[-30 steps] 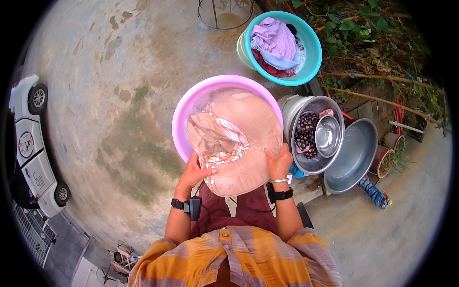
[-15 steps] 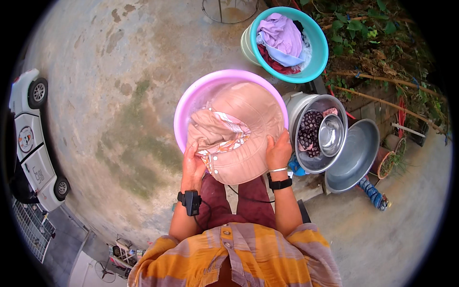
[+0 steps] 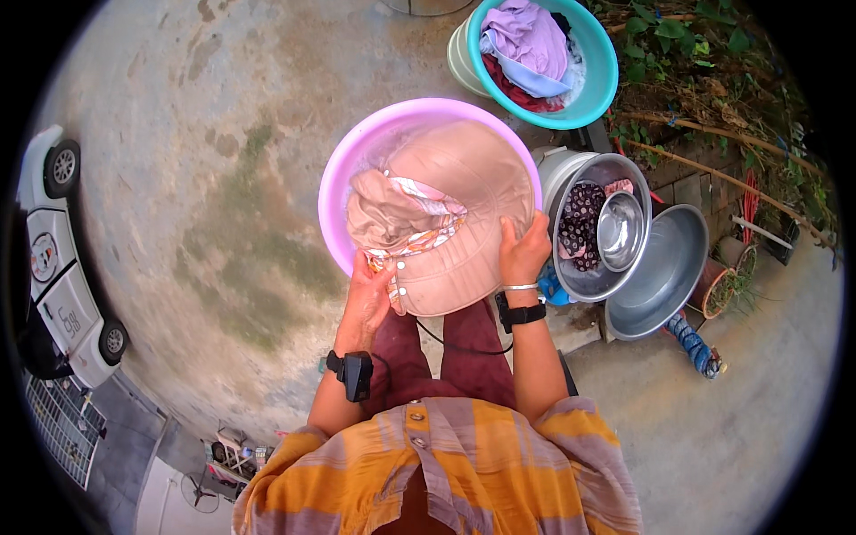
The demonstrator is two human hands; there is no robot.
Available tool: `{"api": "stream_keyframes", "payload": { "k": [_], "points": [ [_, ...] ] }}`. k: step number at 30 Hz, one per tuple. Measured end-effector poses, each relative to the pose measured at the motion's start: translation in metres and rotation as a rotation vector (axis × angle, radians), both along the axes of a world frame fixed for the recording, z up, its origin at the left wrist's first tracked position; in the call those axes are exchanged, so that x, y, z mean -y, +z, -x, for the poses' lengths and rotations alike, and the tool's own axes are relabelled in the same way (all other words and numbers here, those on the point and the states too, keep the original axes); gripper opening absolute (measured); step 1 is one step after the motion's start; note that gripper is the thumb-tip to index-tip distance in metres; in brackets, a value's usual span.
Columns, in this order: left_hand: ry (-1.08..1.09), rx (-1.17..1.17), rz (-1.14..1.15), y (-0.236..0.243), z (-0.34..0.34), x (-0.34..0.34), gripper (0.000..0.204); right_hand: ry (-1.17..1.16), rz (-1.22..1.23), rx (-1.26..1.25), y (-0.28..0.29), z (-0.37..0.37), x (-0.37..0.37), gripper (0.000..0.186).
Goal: The person washes a hat by hand in a pink basin using soap and water.
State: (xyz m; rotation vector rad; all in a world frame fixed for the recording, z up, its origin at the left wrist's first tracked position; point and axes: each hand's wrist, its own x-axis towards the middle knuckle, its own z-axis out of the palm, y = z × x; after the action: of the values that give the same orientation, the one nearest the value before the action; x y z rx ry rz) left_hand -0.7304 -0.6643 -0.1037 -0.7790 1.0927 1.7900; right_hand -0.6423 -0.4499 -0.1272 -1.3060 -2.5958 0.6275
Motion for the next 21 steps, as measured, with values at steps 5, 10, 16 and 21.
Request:
{"api": "stream_keyframes", "payload": {
  "k": [5, 10, 16, 21],
  "points": [
    [-0.134, -0.309, 0.198, 0.016, -0.051, -0.015, 0.066, -0.066, 0.051, -0.081, -0.004, 0.000, 0.002, 0.039],
    [-0.166, -0.309, 0.312, -0.026, -0.055, -0.002, 0.031, -0.173, 0.166, -0.133, -0.007, -0.004, 0.014, 0.037],
    [-0.153, -0.430, 0.637, -0.055, -0.053, 0.005, 0.024, -0.100, 0.225, -0.034, -0.002, -0.011, 0.018, 0.044],
    [0.089, 0.224, 0.118, -0.009, -0.014, 0.006, 0.036, 0.184, -0.248, 0.300, 0.049, -0.003, 0.042, 0.054]
  ]
}}
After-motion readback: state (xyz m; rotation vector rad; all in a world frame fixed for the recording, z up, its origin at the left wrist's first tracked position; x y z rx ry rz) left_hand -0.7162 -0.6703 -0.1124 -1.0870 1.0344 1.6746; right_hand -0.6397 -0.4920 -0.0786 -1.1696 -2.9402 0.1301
